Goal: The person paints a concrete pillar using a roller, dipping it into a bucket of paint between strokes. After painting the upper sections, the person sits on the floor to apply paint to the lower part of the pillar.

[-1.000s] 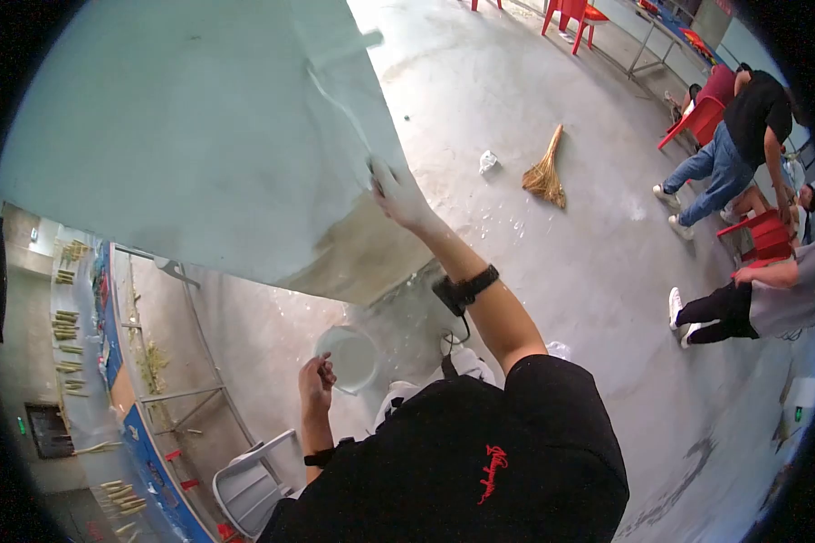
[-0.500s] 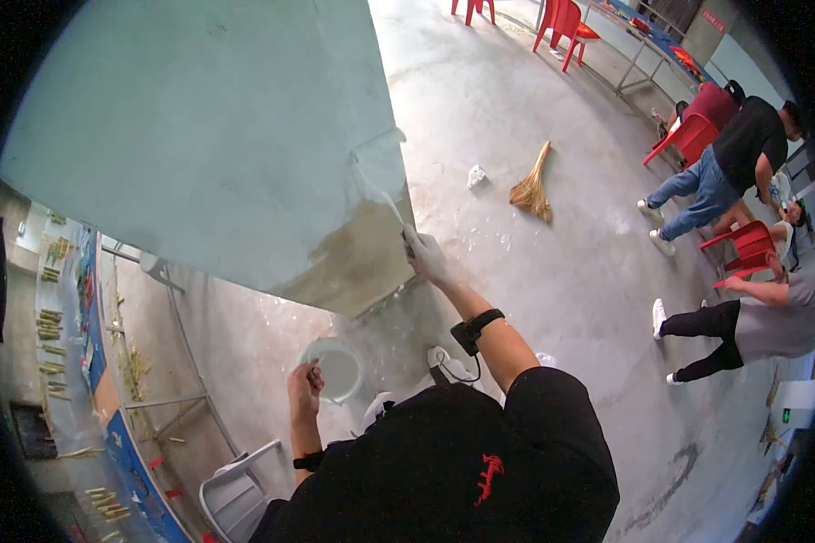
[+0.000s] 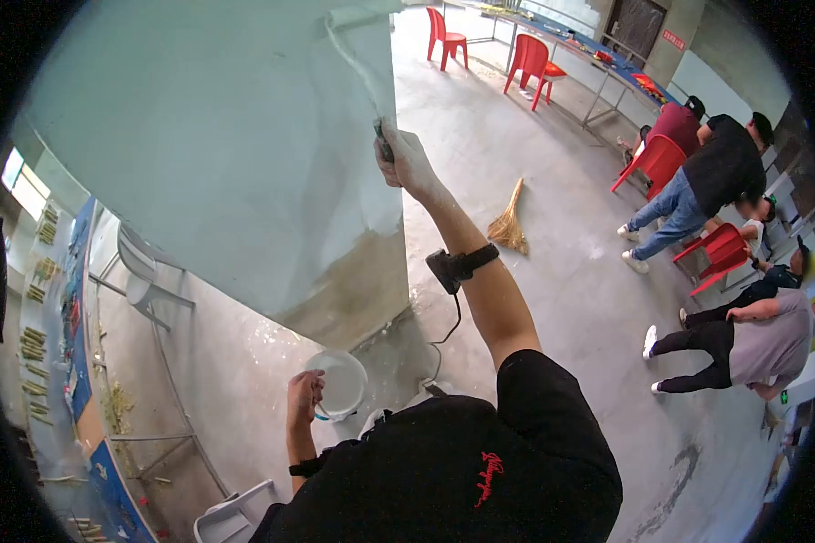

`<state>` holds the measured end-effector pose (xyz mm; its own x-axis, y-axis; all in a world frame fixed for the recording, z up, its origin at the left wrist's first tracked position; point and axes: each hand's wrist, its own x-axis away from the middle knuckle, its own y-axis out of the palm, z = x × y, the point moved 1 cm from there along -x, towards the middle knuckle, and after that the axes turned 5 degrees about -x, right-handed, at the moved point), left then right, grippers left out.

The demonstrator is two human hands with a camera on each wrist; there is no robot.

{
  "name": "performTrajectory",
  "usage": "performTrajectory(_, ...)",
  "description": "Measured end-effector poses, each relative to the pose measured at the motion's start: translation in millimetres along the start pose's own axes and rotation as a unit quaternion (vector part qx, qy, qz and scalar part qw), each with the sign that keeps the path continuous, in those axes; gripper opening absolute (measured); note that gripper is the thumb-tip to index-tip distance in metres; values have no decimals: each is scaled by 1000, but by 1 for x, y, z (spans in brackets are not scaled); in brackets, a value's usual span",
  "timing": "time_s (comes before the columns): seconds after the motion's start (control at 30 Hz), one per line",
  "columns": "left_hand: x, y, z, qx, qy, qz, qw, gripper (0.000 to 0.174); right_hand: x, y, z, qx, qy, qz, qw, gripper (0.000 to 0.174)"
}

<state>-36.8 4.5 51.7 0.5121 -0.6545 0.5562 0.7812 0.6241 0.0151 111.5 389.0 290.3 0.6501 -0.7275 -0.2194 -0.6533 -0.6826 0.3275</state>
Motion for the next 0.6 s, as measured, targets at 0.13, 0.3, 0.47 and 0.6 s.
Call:
performTrajectory(0.13,-1,-10,5,-25,-3,-39,999,24,2,9,9,15,14,0,1000,59)
performTrajectory(0.3,4,-22,12,-16,-13,-58,998,24,34,-10,68,-9,65,18,998,63)
performTrajectory(0.47,7,-40,11,-16,-11,-55,998,24,87,-29,134,-23,164,33,986,61)
performTrajectory(0.6,21,-53,13,-2,6,-33,999,23,117,-37,166,-9,197,55,979,61)
